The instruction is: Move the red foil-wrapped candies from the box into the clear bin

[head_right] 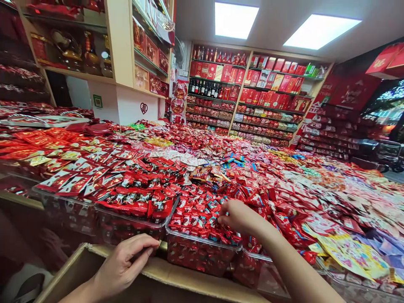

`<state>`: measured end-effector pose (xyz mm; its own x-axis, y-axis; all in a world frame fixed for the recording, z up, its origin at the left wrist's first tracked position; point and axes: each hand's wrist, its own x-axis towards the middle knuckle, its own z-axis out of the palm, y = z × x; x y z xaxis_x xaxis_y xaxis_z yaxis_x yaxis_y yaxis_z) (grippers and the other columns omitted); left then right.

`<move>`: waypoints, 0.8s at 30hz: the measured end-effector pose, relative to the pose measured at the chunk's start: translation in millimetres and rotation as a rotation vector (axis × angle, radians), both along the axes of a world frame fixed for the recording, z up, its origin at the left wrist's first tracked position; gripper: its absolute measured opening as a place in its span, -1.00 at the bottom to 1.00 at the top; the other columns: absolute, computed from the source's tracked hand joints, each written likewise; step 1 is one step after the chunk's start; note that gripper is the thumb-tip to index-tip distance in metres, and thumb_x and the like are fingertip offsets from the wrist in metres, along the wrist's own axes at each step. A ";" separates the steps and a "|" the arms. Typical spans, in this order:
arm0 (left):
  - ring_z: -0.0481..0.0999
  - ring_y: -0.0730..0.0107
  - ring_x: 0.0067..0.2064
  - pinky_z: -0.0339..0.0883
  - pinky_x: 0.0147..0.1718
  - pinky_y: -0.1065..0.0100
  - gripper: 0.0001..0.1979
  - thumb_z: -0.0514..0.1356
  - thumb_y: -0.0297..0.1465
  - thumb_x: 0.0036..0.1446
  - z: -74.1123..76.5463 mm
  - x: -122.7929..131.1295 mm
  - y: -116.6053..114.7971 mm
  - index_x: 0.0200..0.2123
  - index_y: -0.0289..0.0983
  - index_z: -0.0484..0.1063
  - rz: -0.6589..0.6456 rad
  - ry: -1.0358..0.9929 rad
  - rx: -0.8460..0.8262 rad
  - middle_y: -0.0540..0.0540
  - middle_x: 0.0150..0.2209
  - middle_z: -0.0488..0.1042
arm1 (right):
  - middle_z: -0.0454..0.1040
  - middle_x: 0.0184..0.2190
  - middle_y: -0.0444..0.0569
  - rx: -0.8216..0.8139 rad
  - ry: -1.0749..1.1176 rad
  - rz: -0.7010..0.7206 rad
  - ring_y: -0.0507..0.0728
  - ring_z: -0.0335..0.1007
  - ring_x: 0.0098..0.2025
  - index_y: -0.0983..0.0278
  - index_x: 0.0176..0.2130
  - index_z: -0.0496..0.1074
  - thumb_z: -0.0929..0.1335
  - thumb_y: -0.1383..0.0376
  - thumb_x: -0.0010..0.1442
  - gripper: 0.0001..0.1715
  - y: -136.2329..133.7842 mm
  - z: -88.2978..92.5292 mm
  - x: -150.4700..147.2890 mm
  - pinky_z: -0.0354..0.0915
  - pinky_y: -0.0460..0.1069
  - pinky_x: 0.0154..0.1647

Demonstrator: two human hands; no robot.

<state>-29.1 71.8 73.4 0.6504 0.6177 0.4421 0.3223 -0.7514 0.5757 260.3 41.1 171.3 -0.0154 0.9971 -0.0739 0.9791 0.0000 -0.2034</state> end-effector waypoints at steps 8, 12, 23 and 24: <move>0.38 0.44 -0.33 0.23 -0.34 0.44 -0.79 -0.05 -0.52 0.06 1.7 1.3 -1.6 -0.26 -0.19 0.28 0.028 0.059 0.043 -0.01 -0.37 0.40 | 0.48 -0.53 -0.12 0.048 0.028 0.009 0.05 0.35 -0.48 0.24 -0.49 0.44 0.31 0.27 -0.11 -0.88 10.8 -0.9 -0.8 0.17 -0.12 -0.50; 0.37 0.44 -0.32 0.22 -0.34 0.42 -0.79 -0.06 -0.52 0.07 -0.8 0.7 -1.2 -0.26 -0.19 0.27 0.026 0.102 0.060 -0.01 -0.36 0.40 | 0.48 -0.51 -0.10 0.052 0.008 0.033 0.08 0.36 -0.45 0.24 -0.49 0.45 0.34 0.35 -0.19 -0.88 13.3 -12.7 -12.5 0.17 -0.11 -0.48; 0.37 0.42 -0.27 0.21 -0.27 0.38 -0.80 -0.02 -0.53 0.04 -9.1 4.4 3.9 -0.28 -0.22 0.32 0.020 0.118 0.130 -0.02 -0.32 0.42 | 0.43 -0.44 -0.10 0.035 0.207 0.140 0.05 0.31 -0.39 0.22 -0.39 0.38 0.20 0.34 0.05 -0.82 -59.1 -1.4 -49.3 0.20 -0.11 -0.38; 0.37 0.42 -0.27 0.21 -0.26 0.38 -0.80 -0.02 -0.52 0.04 -9.1 5.3 3.3 -0.28 -0.23 0.32 0.015 0.123 0.126 -0.02 -0.32 0.42 | 0.43 -0.45 -0.13 -0.069 0.283 0.186 0.03 0.31 -0.40 0.19 -0.38 0.38 0.19 0.35 0.06 -0.81 -73.9 -9.4 -55.7 0.20 -0.13 -0.40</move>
<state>-23.8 75.1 64.2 0.6954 0.5728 0.4340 0.3966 -0.8095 0.4329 204.6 -32.9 161.9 -0.2256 0.9682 -0.1078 0.8685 0.1497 -0.4726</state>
